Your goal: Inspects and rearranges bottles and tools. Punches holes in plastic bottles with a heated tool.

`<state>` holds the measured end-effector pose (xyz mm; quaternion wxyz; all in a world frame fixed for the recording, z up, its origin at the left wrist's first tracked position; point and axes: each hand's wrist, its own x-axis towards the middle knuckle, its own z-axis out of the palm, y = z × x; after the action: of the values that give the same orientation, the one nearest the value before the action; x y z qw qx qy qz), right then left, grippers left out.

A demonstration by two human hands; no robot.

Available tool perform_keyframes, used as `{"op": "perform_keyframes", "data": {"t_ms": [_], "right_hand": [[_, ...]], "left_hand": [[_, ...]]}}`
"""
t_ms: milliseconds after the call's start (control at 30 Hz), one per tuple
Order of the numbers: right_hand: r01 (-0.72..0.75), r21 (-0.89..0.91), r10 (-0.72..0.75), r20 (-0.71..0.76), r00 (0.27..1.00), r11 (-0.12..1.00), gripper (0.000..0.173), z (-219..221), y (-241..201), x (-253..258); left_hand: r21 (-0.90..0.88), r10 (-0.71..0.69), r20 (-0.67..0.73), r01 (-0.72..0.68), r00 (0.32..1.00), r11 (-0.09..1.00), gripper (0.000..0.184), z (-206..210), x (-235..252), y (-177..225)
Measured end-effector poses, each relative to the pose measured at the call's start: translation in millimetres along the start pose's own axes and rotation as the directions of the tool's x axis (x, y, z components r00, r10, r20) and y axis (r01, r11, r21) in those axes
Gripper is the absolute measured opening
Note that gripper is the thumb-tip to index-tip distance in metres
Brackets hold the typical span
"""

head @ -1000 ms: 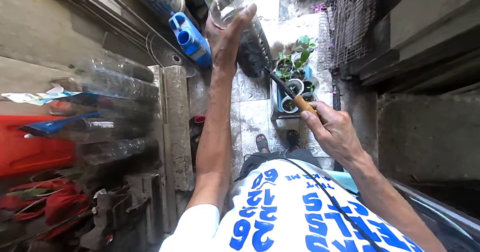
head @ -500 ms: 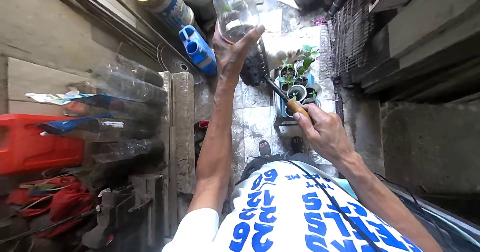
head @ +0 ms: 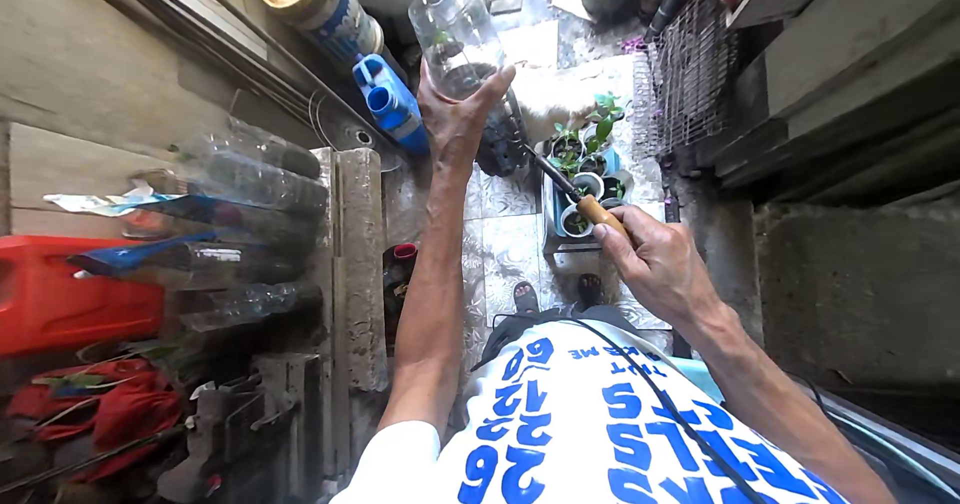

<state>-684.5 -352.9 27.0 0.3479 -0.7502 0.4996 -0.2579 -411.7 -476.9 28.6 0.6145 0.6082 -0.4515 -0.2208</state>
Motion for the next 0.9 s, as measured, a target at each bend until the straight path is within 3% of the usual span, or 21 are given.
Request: {"op": "perform_keyframes", "data": {"t_ms": [267,467,667,900], "right_hand": [[-0.004,0.022,0.003,0.006,1.000,1.000,0.033,3.4,0.0,4.8],[0.011,-0.015,-0.011,0.002,1.000,1.000,0.034,3.8,-0.7,5.6],[0.007,-0.054,-0.007,-0.001,1.000,0.999,0.035,8.6,-1.8,9.6],[0.016,-0.055,-0.015,0.017,1.000,0.998,0.036,9.8,-2.5,12.3]], "left_hand": [[-0.018,0.001,0.050,0.000,0.999,1.000,0.084,4.5,-6.6,4.3],[-0.019,0.013,0.042,-0.012,0.999,1.000,0.074,7.0,-10.4,6.4],[-0.013,-0.004,0.039,0.005,0.999,1.000,0.087,9.0,-14.7,-0.7],[-0.015,-0.009,0.062,0.010,0.998,1.000,0.082,8.4,-22.6,-3.4]]}}
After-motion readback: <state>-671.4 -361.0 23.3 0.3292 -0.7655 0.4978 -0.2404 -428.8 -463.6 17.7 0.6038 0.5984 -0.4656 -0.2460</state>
